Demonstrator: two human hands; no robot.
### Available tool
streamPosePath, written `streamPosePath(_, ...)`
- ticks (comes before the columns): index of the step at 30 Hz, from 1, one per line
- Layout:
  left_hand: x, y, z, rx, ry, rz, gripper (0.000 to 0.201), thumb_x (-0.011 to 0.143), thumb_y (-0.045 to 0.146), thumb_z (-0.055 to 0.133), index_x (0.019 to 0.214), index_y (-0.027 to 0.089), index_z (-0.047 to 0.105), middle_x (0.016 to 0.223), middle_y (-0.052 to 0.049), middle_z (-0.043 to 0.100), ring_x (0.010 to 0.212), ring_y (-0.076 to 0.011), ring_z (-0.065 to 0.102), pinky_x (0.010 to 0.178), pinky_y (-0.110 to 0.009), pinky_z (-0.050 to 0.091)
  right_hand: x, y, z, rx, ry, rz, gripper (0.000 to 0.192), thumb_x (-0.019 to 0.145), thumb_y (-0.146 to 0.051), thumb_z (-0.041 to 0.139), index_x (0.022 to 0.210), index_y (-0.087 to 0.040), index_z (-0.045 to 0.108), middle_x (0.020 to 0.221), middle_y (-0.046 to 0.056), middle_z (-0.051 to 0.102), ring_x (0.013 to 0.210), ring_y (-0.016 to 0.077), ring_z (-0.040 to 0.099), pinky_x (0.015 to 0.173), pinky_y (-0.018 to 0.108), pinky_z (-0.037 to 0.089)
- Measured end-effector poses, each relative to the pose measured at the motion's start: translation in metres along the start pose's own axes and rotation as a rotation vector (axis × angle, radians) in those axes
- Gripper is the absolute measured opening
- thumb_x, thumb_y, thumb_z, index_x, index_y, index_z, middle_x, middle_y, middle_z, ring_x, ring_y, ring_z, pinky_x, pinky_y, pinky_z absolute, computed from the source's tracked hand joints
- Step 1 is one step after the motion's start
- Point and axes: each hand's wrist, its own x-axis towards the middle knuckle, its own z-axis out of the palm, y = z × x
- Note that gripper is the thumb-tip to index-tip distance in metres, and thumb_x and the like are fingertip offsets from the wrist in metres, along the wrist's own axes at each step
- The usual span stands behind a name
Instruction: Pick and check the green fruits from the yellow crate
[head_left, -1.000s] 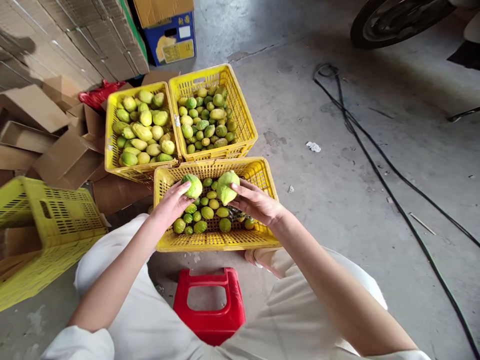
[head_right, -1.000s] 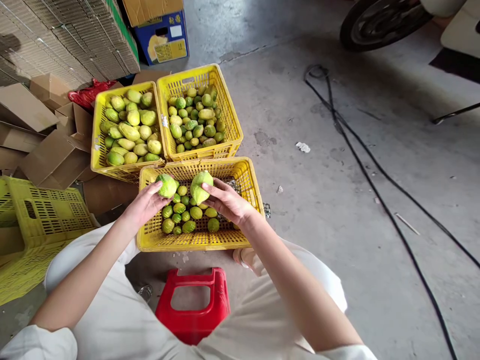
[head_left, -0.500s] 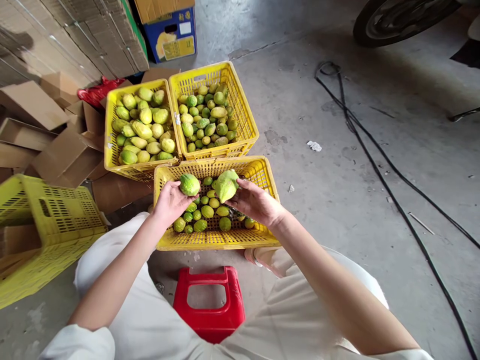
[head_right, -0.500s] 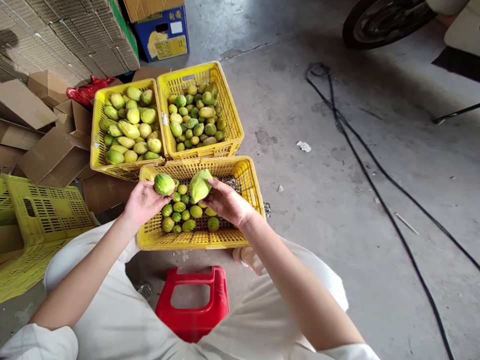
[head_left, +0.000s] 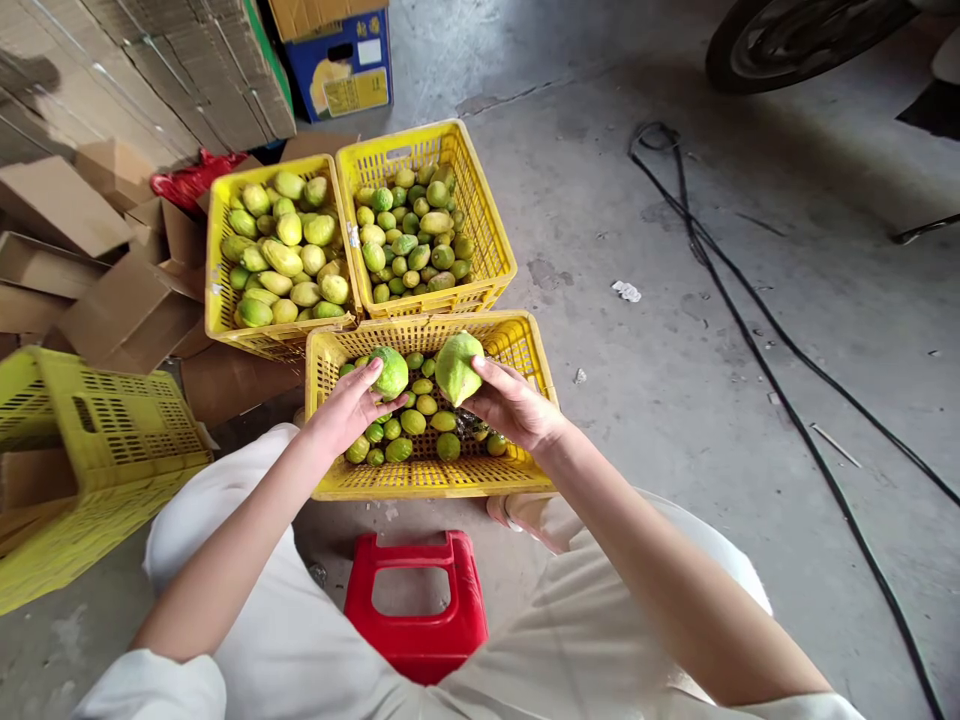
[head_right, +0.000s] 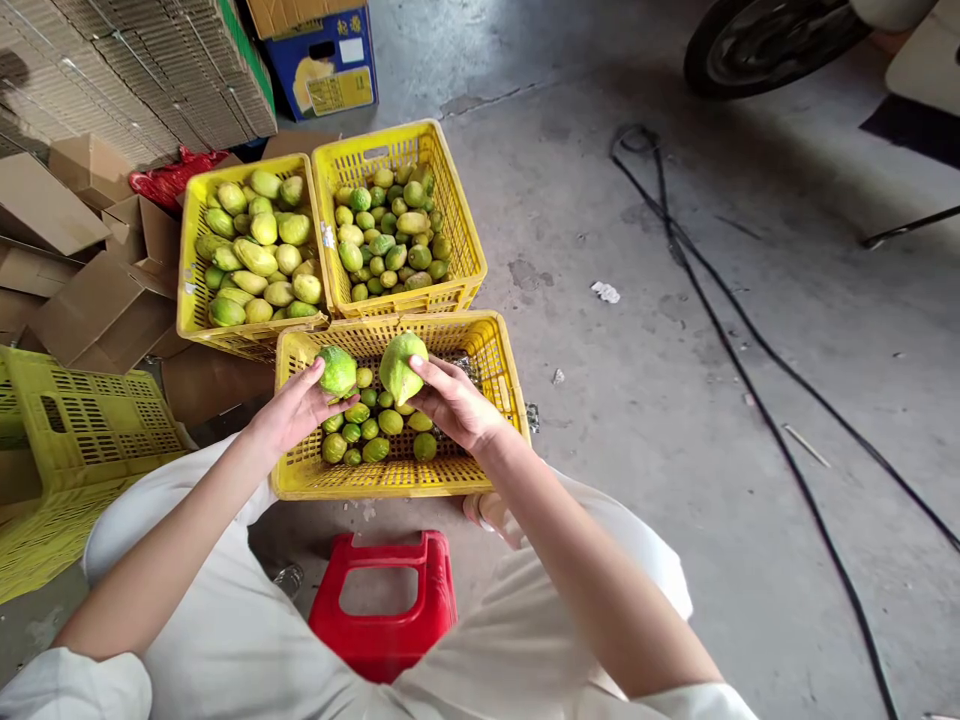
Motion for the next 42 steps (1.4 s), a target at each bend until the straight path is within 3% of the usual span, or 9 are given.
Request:
streamPosePath(4, 0.002, -0.002, -0.001, 0.083, 0.0, -0.001, 0.029, 0.087, 0.033, 0.105, 0.098, 0.015, 0.083, 0.102, -0.009, 0.088, 0.107, -0.0248, 0.088, 0.108, -0.037, 0.071, -0.002, -0.002, 0.003, -0.041, -0.002, -0.024, 0.062, 0.066, -0.052, 0.116, 0.111, -0.023, 0.085, 0.123, 0.012, 0.092, 0.135, 0.0357, 0.084, 0.117, 0.046, 0.07)
streamPosePath(8, 0.001, -0.002, 0.003, 0.084, 0.047, 0.053, 0.026, 0.088, 0.03, 0.101, 0.1, 0.016, 0.083, 0.101, -0.009, 0.088, 0.112, -0.0263, 0.088, 0.105, -0.034, 0.072, -0.002, -0.002, 0.006, -0.079, -0.004, -0.01, 0.062, 0.066, -0.052, 0.116, 0.113, -0.025, 0.084, 0.129, 0.009, 0.092, 0.138, 0.0344, 0.082, 0.12, 0.046, 0.07)
streamPosePath(13, -0.002, 0.006, 0.009, -0.018, 0.127, 0.008, 0.016, 0.095, 0.021, 0.085, 0.11, 0.017, 0.082, 0.107, -0.01, 0.088, 0.115, -0.0261, 0.087, 0.101, -0.032, 0.073, 0.001, 0.001, 0.001, -0.012, 0.034, 0.026, 0.037, 0.082, -0.046, 0.103, 0.106, -0.026, 0.083, 0.119, 0.008, 0.092, 0.135, 0.0342, 0.083, 0.115, 0.045, 0.072)
streamPosePath(18, -0.002, 0.011, 0.006, -0.067, 0.113, -0.079, 0.013, 0.093, 0.01, 0.072, 0.102, 0.017, 0.08, 0.102, -0.009, 0.087, 0.104, -0.0242, 0.087, 0.104, -0.037, 0.073, 0.0, -0.001, 0.0, 0.031, 0.018, 0.044, 0.025, 0.081, -0.031, 0.094, 0.1, -0.025, 0.08, 0.112, 0.006, 0.092, 0.132, 0.0335, 0.084, 0.118, 0.047, 0.07)
streamPosePath(22, -0.002, 0.005, 0.001, 0.028, -0.002, -0.032, 0.011, 0.09, 0.01, 0.087, 0.098, 0.016, 0.084, 0.1, -0.008, 0.089, 0.099, -0.0221, 0.087, 0.101, -0.031, 0.072, -0.004, -0.002, 0.006, -0.043, -0.027, 0.018, 0.045, 0.073, -0.043, 0.108, 0.105, -0.024, 0.084, 0.123, 0.008, 0.092, 0.127, 0.0329, 0.086, 0.114, 0.044, 0.071)
streamPosePath(25, 0.0, 0.002, -0.002, 0.069, -0.088, 0.007, 0.022, 0.081, 0.014, 0.102, 0.098, 0.016, 0.087, 0.099, -0.007, 0.089, 0.097, -0.0216, 0.087, 0.096, -0.028, 0.071, -0.006, -0.001, 0.009, -0.056, -0.053, 0.009, 0.058, 0.068, -0.058, 0.113, 0.107, -0.025, 0.086, 0.124, 0.008, 0.092, 0.128, 0.0337, 0.085, 0.116, 0.047, 0.071)
streamPosePath(29, -0.001, 0.002, -0.003, 0.032, -0.064, 0.004, 0.028, 0.076, 0.016, 0.107, 0.094, 0.016, 0.086, 0.095, -0.006, 0.088, 0.089, -0.0197, 0.085, 0.087, -0.026, 0.07, -0.005, 0.002, 0.006, -0.024, -0.061, 0.014, 0.062, 0.068, -0.062, 0.114, 0.111, -0.024, 0.087, 0.124, 0.01, 0.091, 0.136, 0.036, 0.083, 0.119, 0.051, 0.069)
streamPosePath(35, -0.006, 0.005, 0.0, 0.057, -0.083, -0.028, 0.027, 0.08, 0.017, 0.105, 0.098, 0.014, 0.087, 0.104, -0.011, 0.089, 0.095, -0.0252, 0.089, 0.09, -0.032, 0.073, 0.001, 0.006, -0.001, -0.019, -0.03, 0.007, 0.058, 0.077, -0.066, 0.109, 0.111, -0.025, 0.085, 0.125, 0.011, 0.091, 0.138, 0.0342, 0.083, 0.115, 0.047, 0.073)
streamPosePath(42, -0.002, 0.004, 0.004, 0.004, 0.002, -0.029, 0.02, 0.087, 0.011, 0.095, 0.103, 0.017, 0.085, 0.107, -0.008, 0.089, 0.103, -0.0227, 0.088, 0.103, -0.033, 0.072, 0.003, 0.004, 0.001, 0.078, 0.018, 0.051, 0.036, 0.095, -0.053, 0.098, 0.114, -0.028, 0.08, 0.12, 0.006, 0.091, 0.133, 0.0295, 0.085, 0.113, 0.045, 0.074)
